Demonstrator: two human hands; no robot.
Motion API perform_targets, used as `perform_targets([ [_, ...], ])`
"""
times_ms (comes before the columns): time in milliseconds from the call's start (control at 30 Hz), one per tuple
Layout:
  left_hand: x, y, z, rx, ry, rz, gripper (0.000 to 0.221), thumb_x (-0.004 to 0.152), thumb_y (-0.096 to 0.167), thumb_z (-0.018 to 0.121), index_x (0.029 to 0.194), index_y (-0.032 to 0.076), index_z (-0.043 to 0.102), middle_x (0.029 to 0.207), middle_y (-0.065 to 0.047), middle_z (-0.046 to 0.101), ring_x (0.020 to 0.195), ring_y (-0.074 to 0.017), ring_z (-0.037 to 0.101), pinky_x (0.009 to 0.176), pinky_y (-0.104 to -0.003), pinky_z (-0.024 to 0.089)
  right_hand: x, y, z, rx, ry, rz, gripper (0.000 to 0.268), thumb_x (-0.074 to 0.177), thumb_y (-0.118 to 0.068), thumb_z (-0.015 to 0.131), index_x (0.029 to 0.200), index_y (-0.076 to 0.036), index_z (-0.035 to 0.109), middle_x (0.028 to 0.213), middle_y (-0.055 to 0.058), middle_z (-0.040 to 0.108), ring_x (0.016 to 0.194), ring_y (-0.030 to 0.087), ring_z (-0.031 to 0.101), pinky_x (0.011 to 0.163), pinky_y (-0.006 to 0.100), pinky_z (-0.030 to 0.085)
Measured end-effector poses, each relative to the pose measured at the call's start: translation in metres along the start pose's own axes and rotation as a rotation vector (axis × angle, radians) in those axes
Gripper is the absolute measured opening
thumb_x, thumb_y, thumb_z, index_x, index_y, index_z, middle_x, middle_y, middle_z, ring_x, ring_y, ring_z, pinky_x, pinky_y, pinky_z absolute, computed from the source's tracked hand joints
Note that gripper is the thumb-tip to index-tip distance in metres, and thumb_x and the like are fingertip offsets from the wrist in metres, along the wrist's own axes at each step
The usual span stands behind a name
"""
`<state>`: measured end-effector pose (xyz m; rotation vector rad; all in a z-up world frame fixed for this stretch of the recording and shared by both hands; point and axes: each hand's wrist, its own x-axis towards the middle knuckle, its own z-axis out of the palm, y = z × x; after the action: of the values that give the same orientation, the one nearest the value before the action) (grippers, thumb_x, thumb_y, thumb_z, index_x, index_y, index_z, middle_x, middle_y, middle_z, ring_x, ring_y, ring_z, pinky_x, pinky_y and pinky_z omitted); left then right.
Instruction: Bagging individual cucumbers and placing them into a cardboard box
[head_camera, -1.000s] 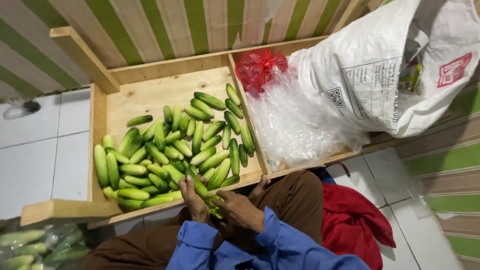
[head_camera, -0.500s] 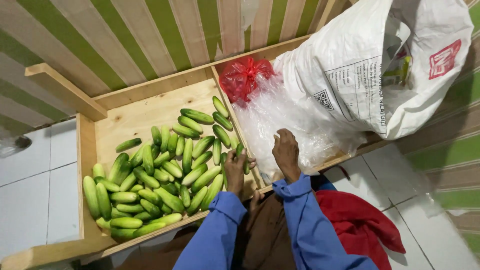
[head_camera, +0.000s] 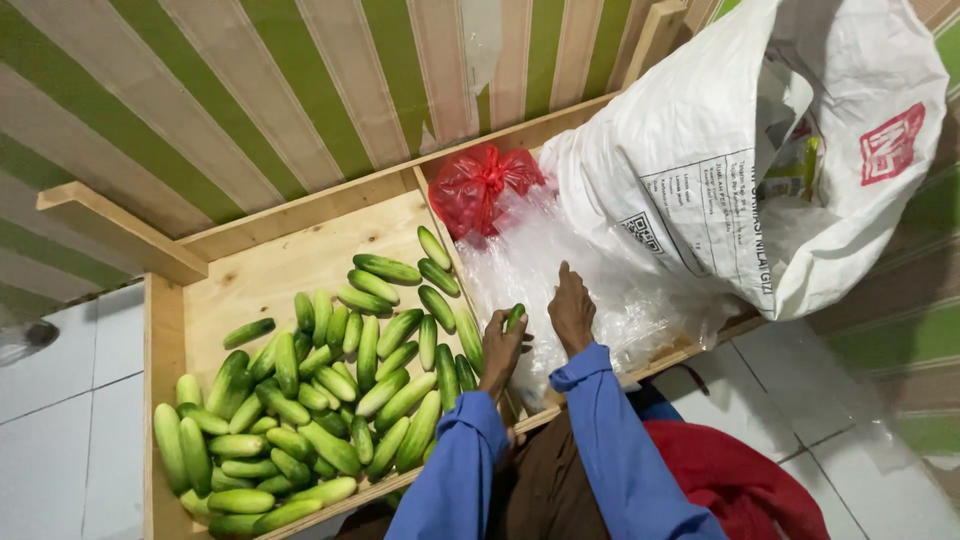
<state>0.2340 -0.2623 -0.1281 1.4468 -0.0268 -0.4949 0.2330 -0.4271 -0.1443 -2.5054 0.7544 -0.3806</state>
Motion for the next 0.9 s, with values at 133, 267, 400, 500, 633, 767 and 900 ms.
perform_targets([
  [133, 0.003, -0.013, -0.004, -0.006, 0.022, -0.063, 0.046, 0.095, 0.034, 0.072, 0.124, 0.0, 0.063, 0.082, -0.025, 0.07, 0.072, -0.0298, 0.076, 0.065, -0.035, 0.066, 0.011, 0.032, 0.035, -0.107, -0.013, 0.053, 0.029, 0.105, -0.023, 0.051, 0.128, -0.015, 0.066, 0.116, 0.01, 0.064, 0.104, 0.036, 0.07, 0.081, 0.051, 0.06],
  [267, 0.007, -0.024, -0.005, -0.07, 0.04, -0.084, 0.043, 0.096, 0.035, 0.071, 0.122, 0.002, 0.064, 0.077, -0.025, 0.071, 0.068, -0.0264, 0.076, 0.065, -0.031, 0.065, 0.01, 0.019, 0.024, -0.126, 0.16, 0.069, 0.014, 0.103, -0.027, 0.056, 0.101, -0.017, 0.066, 0.104, 0.003, 0.06, 0.104, 0.028, 0.062, 0.084, 0.045, 0.054],
  [400, 0.003, -0.023, -0.008, -0.007, 0.049, -0.113, 0.046, 0.096, 0.039, 0.067, 0.123, 0.003, 0.063, 0.08, -0.024, 0.074, 0.071, -0.0226, 0.076, 0.068, -0.028, 0.063, 0.003, 0.001, 0.003, -0.087, 0.284, 0.057, 0.014, 0.103, -0.023, 0.055, 0.103, -0.012, 0.064, 0.119, 0.007, 0.059, 0.109, 0.032, 0.062, 0.087, 0.049, 0.05],
  [500, 0.003, -0.02, -0.009, 0.024, 0.038, -0.079, 0.051, 0.095, 0.048, 0.067, 0.121, 0.005, 0.064, 0.084, -0.024, 0.075, 0.076, -0.0239, 0.078, 0.07, -0.028, 0.062, 0.002, -0.009, -0.005, -0.085, 0.287, 0.047, 0.007, 0.103, -0.015, 0.048, 0.104, -0.01, 0.052, 0.088, 0.012, 0.063, 0.089, 0.037, 0.067, 0.084, 0.051, 0.046],
  [633, 0.002, -0.017, -0.009, 0.131, 0.045, -0.083, 0.051, 0.096, 0.053, 0.063, 0.12, 0.007, 0.065, 0.085, -0.02, 0.078, 0.077, -0.0229, 0.078, 0.071, -0.03, 0.062, 0.006, 0.004, 0.01, -0.18, 0.394, -0.036, 0.018, 0.102, -0.015, 0.056, 0.119, -0.017, 0.061, 0.088, 0.004, 0.068, 0.09, 0.028, 0.066, 0.086, 0.046, 0.045],
  [767, 0.004, -0.023, -0.01, 0.163, 0.043, -0.088, 0.05, 0.097, 0.053, 0.059, 0.123, 0.01, 0.065, 0.084, -0.015, 0.079, 0.076, -0.0205, 0.079, 0.07, -0.027, 0.061, 0.005, -0.015, -0.011, -0.137, 0.557, -0.112, 0.012, 0.1, -0.019, 0.063, 0.101, -0.019, 0.075, 0.108, 0.001, 0.064, 0.094, 0.028, 0.064, 0.076, 0.042, 0.049],
  [900, 0.0, -0.019, -0.008, 0.162, 0.03, -0.072, 0.053, 0.098, 0.055, 0.056, 0.13, 0.012, 0.061, 0.085, -0.014, 0.078, 0.078, -0.0205, 0.079, 0.07, -0.027, 0.061, -0.002, -0.029, -0.021, -0.056, 0.586, -0.196, 0.018, 0.106, -0.018, 0.056, 0.111, -0.016, 0.073, 0.113, -0.002, 0.063, 0.096, 0.022, 0.072, 0.075, 0.035, 0.058],
])
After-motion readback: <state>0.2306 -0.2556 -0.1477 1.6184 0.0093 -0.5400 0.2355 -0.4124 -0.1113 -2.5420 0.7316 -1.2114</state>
